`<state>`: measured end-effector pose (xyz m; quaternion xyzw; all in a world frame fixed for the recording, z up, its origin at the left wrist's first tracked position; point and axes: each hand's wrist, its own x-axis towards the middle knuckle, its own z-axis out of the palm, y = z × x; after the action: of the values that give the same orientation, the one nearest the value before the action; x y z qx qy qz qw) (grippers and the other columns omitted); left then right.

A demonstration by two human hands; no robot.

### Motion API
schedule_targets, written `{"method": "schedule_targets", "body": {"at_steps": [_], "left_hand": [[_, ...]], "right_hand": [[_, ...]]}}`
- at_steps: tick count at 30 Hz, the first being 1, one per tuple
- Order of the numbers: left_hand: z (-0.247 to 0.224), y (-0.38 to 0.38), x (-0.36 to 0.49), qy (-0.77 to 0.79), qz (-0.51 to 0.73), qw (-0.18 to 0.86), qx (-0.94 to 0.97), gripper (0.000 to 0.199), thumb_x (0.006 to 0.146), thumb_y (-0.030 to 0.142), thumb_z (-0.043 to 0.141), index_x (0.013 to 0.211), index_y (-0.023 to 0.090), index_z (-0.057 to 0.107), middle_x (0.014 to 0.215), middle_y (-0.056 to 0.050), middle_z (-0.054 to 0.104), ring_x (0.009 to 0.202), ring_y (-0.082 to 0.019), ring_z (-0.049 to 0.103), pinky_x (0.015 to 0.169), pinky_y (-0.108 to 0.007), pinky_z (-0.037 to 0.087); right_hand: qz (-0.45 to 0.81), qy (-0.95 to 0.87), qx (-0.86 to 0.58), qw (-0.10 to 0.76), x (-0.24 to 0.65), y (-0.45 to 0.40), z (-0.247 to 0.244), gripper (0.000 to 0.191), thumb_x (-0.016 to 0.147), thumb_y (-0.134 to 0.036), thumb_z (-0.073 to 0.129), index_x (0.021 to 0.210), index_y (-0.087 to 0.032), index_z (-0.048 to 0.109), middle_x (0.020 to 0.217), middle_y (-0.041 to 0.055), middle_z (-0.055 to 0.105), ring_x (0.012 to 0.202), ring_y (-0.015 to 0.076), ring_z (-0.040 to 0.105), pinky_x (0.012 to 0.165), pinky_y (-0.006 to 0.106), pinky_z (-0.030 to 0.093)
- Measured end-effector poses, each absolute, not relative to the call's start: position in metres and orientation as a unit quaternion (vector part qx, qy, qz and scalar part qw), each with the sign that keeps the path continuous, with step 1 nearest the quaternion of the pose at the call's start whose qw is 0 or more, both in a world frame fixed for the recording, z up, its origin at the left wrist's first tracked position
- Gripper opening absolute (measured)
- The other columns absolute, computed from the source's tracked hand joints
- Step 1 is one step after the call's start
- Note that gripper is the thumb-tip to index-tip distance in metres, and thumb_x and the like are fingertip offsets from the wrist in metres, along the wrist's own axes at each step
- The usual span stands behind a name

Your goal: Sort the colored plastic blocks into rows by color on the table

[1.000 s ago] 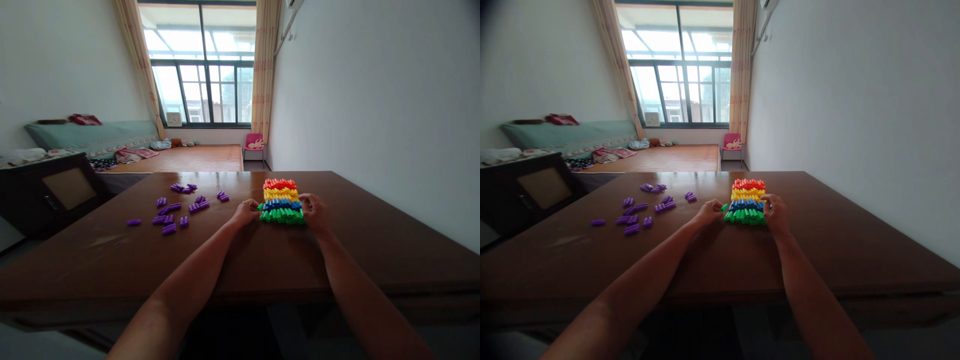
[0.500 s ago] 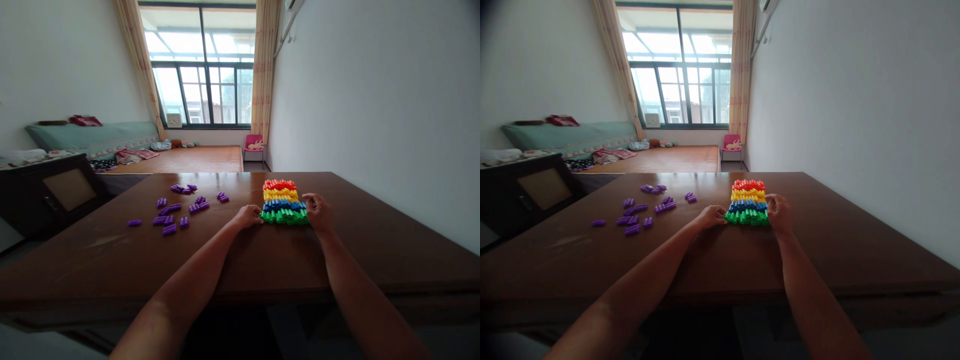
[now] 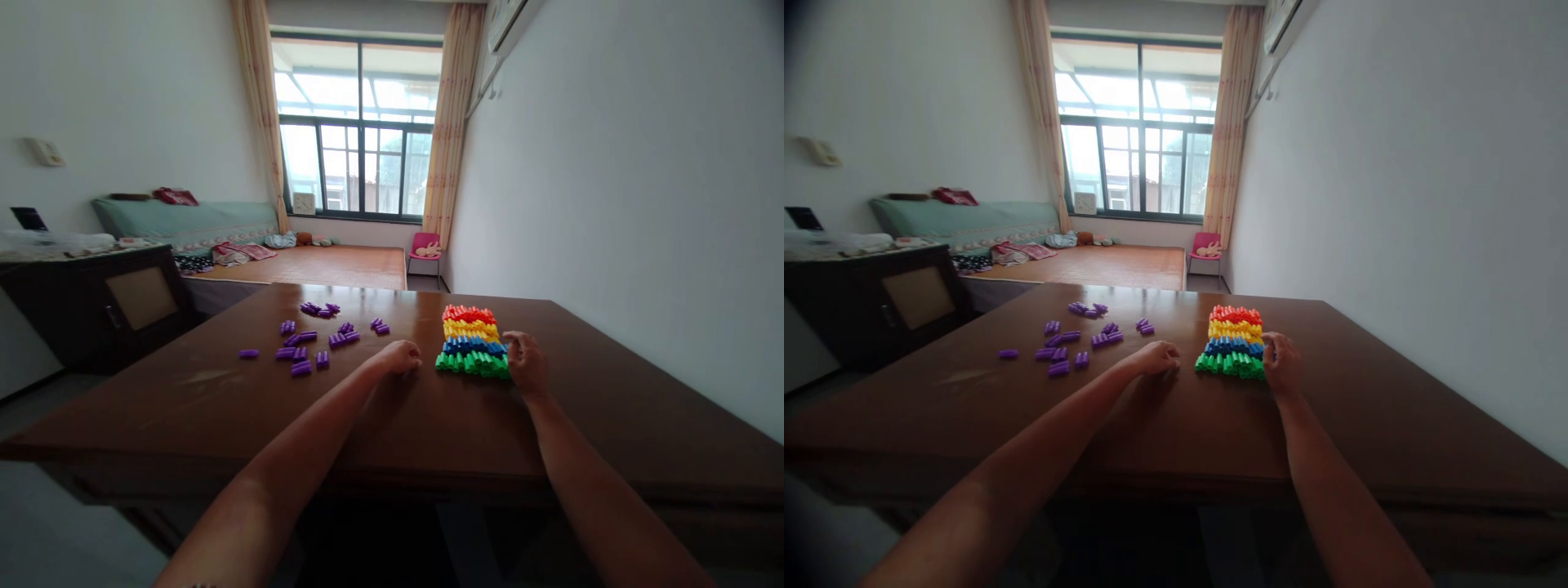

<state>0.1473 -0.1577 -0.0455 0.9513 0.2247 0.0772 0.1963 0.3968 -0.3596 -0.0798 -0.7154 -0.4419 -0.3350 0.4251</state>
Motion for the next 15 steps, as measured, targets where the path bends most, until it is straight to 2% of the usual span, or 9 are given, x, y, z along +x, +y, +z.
{"method": "schedule_targets", "body": {"at_steps": [5,10,12,15], "left_hand": [[-0.041,-0.137,0.088,0.232,0.086,0.126,0.961,0.032,0.079,0.029,0.061,0.108,0.02,0.07,0.103,-0.006,0.071,0.095,-0.021,0.065,0.085,-0.027,0.049],[-0.03,-0.096,0.02,0.29,0.14,0.053,0.945,0.03,0.083,0.025,0.054,0.108,0.022,0.07,0.113,-0.007,0.067,0.11,-0.024,0.059,0.099,-0.033,0.043],[-0.029,-0.081,-0.004,0.348,0.124,0.045,0.928,0.034,0.084,0.033,0.054,0.113,0.023,0.067,0.121,-0.009,0.064,0.117,-0.028,0.054,0.102,-0.039,0.041],[-0.034,-0.07,-0.031,0.42,0.08,0.061,0.902,0.056,0.082,0.055,0.054,0.13,0.026,0.057,0.143,-0.012,0.047,0.133,-0.036,0.038,0.103,-0.054,0.037]], "right_hand": [[-0.347,-0.49,-0.706,0.377,0.38,-0.347,-0.072,0.027,0.088,-0.02,0.041,0.103,-0.019,0.063,0.101,0.0078,0.068,0.096,0.0228,0.058,0.089,0.037,0.044],[-0.21,-0.677,-0.653,0.269,0.315,-0.299,-0.052,0.028,0.09,-0.021,0.043,0.11,-0.021,0.063,0.111,0.0063,0.067,0.105,0.022,0.055,0.094,0.036,0.043],[-0.152,-0.728,-0.632,0.22,0.288,-0.269,-0.048,0.032,0.09,-0.021,0.044,0.117,-0.022,0.061,0.119,0.0056,0.065,0.112,0.0217,0.053,0.097,0.035,0.042],[-0.104,-0.742,-0.639,0.173,0.262,-0.219,-0.05,0.038,0.091,-0.024,0.045,0.127,-0.022,0.057,0.131,0.0064,0.059,0.121,0.0228,0.048,0.101,0.036,0.04]]}}
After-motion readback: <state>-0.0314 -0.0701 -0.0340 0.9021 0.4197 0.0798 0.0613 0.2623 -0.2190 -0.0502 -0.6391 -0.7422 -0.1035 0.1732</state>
